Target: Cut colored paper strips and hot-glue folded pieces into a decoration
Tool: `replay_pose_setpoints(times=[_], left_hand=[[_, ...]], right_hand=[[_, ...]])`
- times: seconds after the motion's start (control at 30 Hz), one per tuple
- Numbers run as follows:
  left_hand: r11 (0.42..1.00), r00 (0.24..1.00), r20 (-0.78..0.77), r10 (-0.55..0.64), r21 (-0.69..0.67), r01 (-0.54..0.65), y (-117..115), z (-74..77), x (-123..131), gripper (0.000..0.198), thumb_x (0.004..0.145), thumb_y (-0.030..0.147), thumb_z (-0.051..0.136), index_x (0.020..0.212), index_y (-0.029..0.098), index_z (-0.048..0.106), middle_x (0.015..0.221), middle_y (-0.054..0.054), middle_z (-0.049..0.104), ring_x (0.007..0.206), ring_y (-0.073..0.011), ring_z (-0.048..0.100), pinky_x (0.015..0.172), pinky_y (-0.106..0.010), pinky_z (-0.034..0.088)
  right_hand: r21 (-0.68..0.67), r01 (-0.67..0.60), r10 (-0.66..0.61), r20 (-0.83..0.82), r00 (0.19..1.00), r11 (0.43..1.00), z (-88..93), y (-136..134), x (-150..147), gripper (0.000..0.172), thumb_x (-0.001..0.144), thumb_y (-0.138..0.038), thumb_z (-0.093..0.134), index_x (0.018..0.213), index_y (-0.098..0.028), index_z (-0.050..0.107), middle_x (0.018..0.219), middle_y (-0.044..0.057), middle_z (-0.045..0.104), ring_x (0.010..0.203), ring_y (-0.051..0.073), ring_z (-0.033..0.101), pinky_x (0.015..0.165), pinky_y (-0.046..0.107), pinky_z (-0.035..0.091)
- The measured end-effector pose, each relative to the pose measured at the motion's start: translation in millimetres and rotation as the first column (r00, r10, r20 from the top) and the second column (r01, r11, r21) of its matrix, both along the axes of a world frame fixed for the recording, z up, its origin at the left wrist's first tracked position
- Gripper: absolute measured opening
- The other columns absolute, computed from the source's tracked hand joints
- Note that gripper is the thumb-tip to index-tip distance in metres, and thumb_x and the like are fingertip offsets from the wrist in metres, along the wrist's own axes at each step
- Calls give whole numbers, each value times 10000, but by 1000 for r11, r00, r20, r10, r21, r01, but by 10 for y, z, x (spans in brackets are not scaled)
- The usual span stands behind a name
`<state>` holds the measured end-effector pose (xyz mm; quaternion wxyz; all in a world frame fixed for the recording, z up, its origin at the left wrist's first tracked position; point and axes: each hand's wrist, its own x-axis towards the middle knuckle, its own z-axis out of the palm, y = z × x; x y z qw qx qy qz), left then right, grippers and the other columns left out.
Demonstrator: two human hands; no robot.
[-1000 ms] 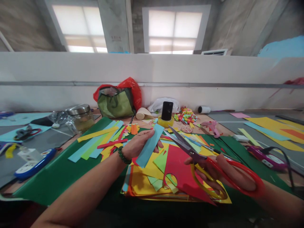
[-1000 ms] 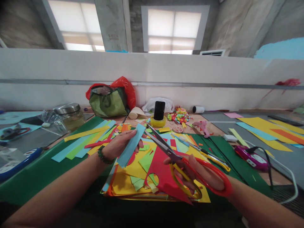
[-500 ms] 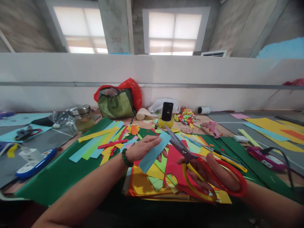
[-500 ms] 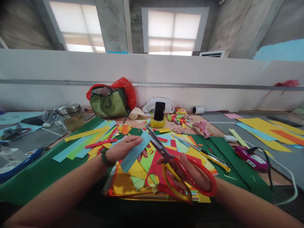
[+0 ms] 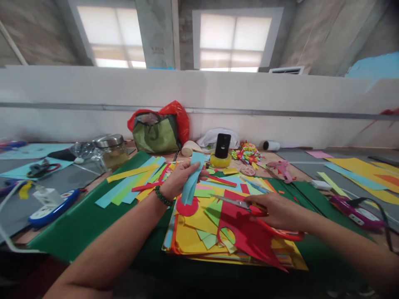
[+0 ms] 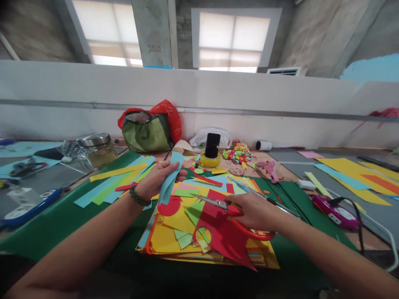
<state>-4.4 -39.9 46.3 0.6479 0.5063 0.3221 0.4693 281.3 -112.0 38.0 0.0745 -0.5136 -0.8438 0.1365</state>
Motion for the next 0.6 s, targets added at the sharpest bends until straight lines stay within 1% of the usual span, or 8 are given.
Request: replay_pose_setpoints(times=[0.1,0.17,0.23,0.3,0.37,0.43,0.5,0.6], left_hand=[[999,999,-17,41,-8,-41,35,-9,0,220,796,315,735,788,120,635,754,-87,750,654,-164,709,695,-266,562],[1000,998,-51,28,5,-28,37,-29,11,253,763,336,764,817,115,655,779,-95,752,677,-181,714,682,-277,563],[1000,996,-92,-4,18,5,25,-48,26,311,715,366,798,851,118,668,773,-86,750,657,-183,707,633,-272,557],[998,991,-128,-33,40,38,2,-63,45,362,660,395,829,848,127,673,759,-64,744,632,-171,693,592,-257,543],[995,984,-171,-58,67,70,-30,-77,68,389,619,422,845,816,132,678,751,-51,738,635,-164,683,585,-248,535],[990,969,-232,-82,95,106,-63,-95,94,400,607,450,841,785,127,688,747,-53,733,645,-160,673,590,-242,526],[981,947,-307,-96,131,142,-89,-116,114,403,621,473,823,774,121,701,736,-54,727,628,-148,654,569,-225,501],[962,907,-409,-95,197,190,-83,-120,107,368,667,475,784,756,129,700,676,-27,697,560,-116,600,515,-201,448]], right_hand=[[-50,-101,108,177,978,994,-86,9,-115,460,786,-254,566,1242,-227,619,1024,109,717,879,246,676,715,292,475],[-100,-137,160,278,947,986,-54,-6,-156,546,766,-206,562,1311,-228,570,1092,118,698,913,256,681,707,297,477],[-113,-130,164,389,906,985,43,-6,-188,484,769,-203,567,1250,-218,618,1068,132,698,907,284,686,697,324,483],[-37,-95,102,421,901,995,161,35,-251,352,798,-250,580,1132,-198,678,1018,143,709,906,311,685,708,358,490],[102,-50,20,273,962,993,250,124,-372,297,833,-332,591,1078,-190,682,1015,134,716,924,301,680,733,365,499],[220,19,-8,-50,999,975,275,248,-540,289,844,-387,606,1056,-197,651,1001,97,720,879,242,683,718,327,506],[271,67,35,-354,934,960,236,377,-709,271,804,-378,660,1001,-197,617,907,54,718,756,181,671,645,279,501],[266,51,114,-571,813,963,139,532,-842,255,754,-323,687,956,-193,598,635,-36,622,550,124,575,514,230,438]])
